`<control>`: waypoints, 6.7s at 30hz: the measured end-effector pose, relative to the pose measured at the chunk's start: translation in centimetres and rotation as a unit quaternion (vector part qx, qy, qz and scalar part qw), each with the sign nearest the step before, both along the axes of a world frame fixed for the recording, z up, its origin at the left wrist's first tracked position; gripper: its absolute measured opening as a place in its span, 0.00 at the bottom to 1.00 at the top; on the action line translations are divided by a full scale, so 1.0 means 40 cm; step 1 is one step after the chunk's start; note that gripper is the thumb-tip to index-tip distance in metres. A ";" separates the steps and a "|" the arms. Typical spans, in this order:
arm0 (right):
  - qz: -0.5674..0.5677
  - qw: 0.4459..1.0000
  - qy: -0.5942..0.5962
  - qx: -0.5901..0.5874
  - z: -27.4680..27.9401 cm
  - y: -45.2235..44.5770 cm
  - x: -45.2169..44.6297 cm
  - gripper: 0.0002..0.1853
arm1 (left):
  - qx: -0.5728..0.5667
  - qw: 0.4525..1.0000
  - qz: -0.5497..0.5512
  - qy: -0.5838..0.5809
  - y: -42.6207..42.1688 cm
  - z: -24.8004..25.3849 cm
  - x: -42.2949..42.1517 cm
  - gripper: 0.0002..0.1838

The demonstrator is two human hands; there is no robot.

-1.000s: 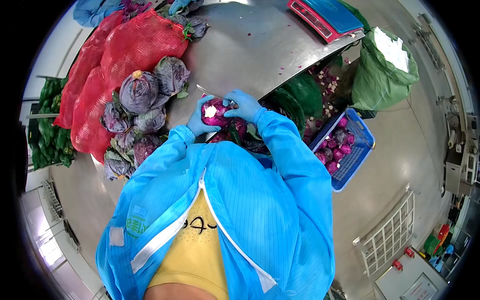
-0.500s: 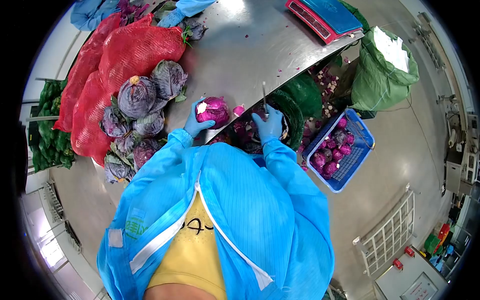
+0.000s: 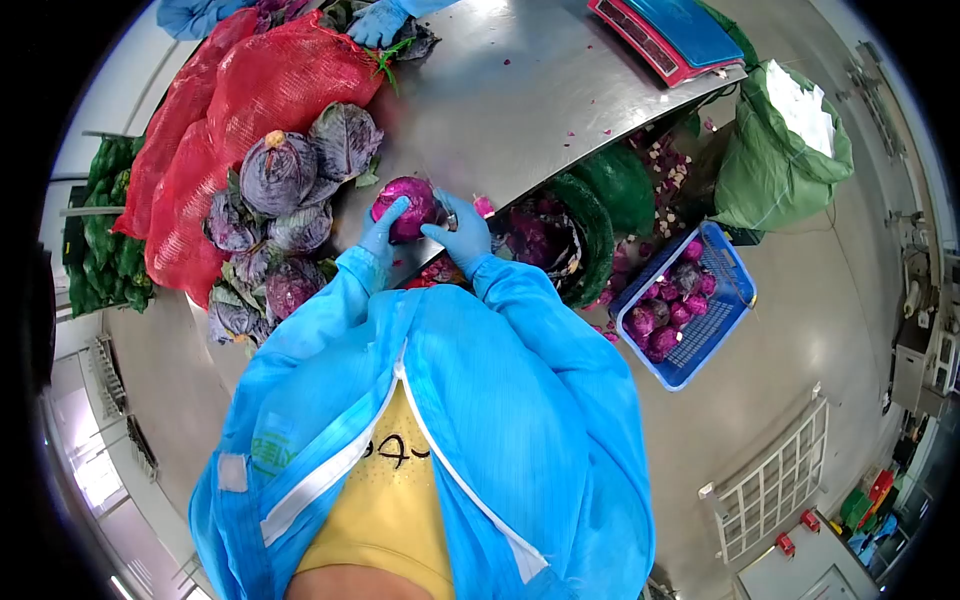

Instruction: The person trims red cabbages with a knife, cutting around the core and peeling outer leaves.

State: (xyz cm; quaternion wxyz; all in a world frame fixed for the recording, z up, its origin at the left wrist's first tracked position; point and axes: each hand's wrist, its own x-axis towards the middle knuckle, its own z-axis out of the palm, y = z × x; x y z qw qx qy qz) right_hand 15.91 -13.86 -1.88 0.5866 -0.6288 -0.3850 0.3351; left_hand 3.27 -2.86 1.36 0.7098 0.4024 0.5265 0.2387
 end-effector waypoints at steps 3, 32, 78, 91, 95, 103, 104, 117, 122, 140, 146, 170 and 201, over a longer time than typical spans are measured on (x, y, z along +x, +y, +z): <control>-0.023 0.999 0.028 0.010 0.024 0.008 0.000 0.37 | -0.092 0.993 -0.010 -0.077 0.011 -0.008 -0.017 0.44; 0.060 0.990 -0.086 -0.094 0.085 0.024 0.105 0.22 | 0.278 0.912 -0.300 0.029 0.039 -0.028 -0.069 0.61; 0.064 0.918 -0.384 -0.073 0.150 -0.004 0.071 0.12 | 0.383 0.885 -0.244 0.098 -0.028 -0.056 -0.016 0.61; -0.135 0.908 -0.318 -0.236 0.071 -0.002 0.169 0.12 | 0.443 0.816 -0.306 0.211 -0.060 0.062 0.000 0.61; -0.119 0.903 -0.344 -0.229 0.043 -0.066 0.184 0.18 | 0.440 0.833 -0.283 0.179 -0.053 0.040 -0.015 0.61; -0.075 0.993 0.011 -0.090 0.056 0.044 0.033 0.16 | 0.464 0.812 -0.275 0.224 -0.077 0.062 0.006 0.63; -0.068 0.990 0.077 -0.099 0.046 0.050 0.032 0.14 | 0.443 0.821 -0.276 0.232 -0.082 0.066 0.006 0.63; -0.039 0.968 -0.246 0.032 0.142 -0.018 -0.052 0.10 | 0.480 0.781 -0.321 0.238 -0.065 0.000 -0.011 0.59; -0.022 0.998 -0.054 -0.014 0.197 -0.005 -0.039 0.18 | 0.396 0.861 -0.279 0.152 0.008 -0.025 -0.010 0.59; 0.134 0.988 0.040 -0.068 0.057 0.015 0.029 0.26 | 0.142 0.984 -0.111 0.010 -0.072 0.075 -0.056 0.59; 0.045 0.996 -0.019 -0.081 0.000 -0.009 -0.014 0.29 | -0.014 0.997 0.067 0.044 -0.036 0.032 -0.041 0.52; -0.118 0.941 -0.303 -0.092 0.042 -0.100 0.142 0.19 | 0.335 0.912 -0.230 0.059 0.023 0.010 -0.040 0.53; 0.124 0.883 -0.397 -0.216 0.122 -0.017 0.082 0.25 | 0.370 0.825 -0.311 0.294 -0.023 0.068 0.013 0.59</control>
